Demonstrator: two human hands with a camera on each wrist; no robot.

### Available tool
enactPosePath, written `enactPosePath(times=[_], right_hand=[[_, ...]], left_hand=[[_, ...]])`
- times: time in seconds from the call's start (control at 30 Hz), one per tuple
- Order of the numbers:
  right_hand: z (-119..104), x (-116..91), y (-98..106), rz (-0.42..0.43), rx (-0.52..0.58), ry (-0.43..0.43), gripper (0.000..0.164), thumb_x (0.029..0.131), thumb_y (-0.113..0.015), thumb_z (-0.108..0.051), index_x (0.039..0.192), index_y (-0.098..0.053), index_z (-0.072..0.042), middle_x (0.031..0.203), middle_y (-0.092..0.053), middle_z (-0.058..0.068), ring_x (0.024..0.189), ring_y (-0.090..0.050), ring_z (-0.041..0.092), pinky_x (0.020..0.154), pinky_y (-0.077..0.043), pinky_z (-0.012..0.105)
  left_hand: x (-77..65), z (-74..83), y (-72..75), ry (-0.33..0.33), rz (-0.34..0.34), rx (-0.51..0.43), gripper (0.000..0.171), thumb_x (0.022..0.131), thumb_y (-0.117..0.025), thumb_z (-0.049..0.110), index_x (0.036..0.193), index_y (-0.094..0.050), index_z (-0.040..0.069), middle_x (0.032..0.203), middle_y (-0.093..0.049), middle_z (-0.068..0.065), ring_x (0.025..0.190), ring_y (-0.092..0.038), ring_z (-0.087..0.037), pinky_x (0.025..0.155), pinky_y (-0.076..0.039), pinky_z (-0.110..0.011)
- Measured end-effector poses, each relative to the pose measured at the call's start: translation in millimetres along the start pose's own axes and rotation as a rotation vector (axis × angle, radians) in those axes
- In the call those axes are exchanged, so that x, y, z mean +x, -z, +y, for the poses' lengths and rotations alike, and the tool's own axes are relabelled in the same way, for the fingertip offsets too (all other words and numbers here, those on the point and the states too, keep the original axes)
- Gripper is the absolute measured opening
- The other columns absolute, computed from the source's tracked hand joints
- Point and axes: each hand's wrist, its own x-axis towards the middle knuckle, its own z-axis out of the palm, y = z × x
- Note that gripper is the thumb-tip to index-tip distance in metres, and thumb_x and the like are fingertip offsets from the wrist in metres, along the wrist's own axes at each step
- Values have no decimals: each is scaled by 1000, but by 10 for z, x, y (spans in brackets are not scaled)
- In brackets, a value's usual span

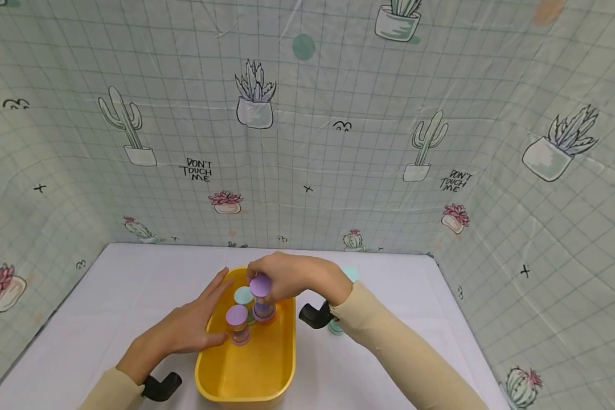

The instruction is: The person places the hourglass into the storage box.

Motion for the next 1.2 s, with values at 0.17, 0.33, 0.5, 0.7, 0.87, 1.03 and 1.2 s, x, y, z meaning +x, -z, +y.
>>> enactPosePath(times=[0.17,0.33,0.5,0.7,0.87,1.03,1.2], right_hand=[[42,94,-128,-53,14,-39,26,87,-80,-9,111,-70,-14,104,-68,-6,89,-60,8,81,-53,20],[104,177,-277,-91,37,-56,29,84,-84,-8,109,-71,-12,103,-67,-8,90,-60,6,83,-53,19],[143,224,-366,-105,17,-67,31,83,-84,-6,111,-72,-11,104,-68,-8,90,-59,5,84,-53,18],[166,258,-455,-128,-3,-75,32,83,-84,-7,112,-72,-13,102,-68,-9,88,-58,3,82,-52,17],[177,285,-493,-138,-21,-77,29,83,-84,-8,109,-73,-16,101,-69,-10,87,-59,2,82,-52,17],[197,311,-514,-149,-20,-69,33,81,-86,-6,111,-75,-14,101,-70,-10,87,-59,2,81,-52,16],[198,336,-526,-151,-52,-52,35,80,-87,-4,111,-75,-14,103,-71,-8,88,-60,1,82,-52,15]], left_hand=[[-5,0,-3,-3,5,-1,104,79,-71,39,167,-17,21,175,5,9,113,-67,-33,78,-60,-56],[-18,2,0,-10,10,-2,104,80,-71,39,167,-18,20,175,5,9,109,-68,-30,73,-59,-47],[-7,6,-2,-12,22,4,103,79,-70,40,167,-19,20,175,4,9,114,-67,-30,78,-60,-50],[-32,0,1,-5,15,-13,105,77,-72,37,166,-19,19,175,4,9,114,-68,-32,77,-60,-53],[-51,3,-1,-4,15,-8,105,79,-73,36,166,-19,18,175,3,8,111,-68,-31,74,-59,-48],[-39,5,3,-1,13,-6,104,79,-73,37,166,-19,18,175,4,10,107,-68,-29,72,-59,-46],[-37,1,4,0,13,-4,105,79,-74,37,167,-18,19,175,4,11,105,-69,-28,71,-58,-47]])
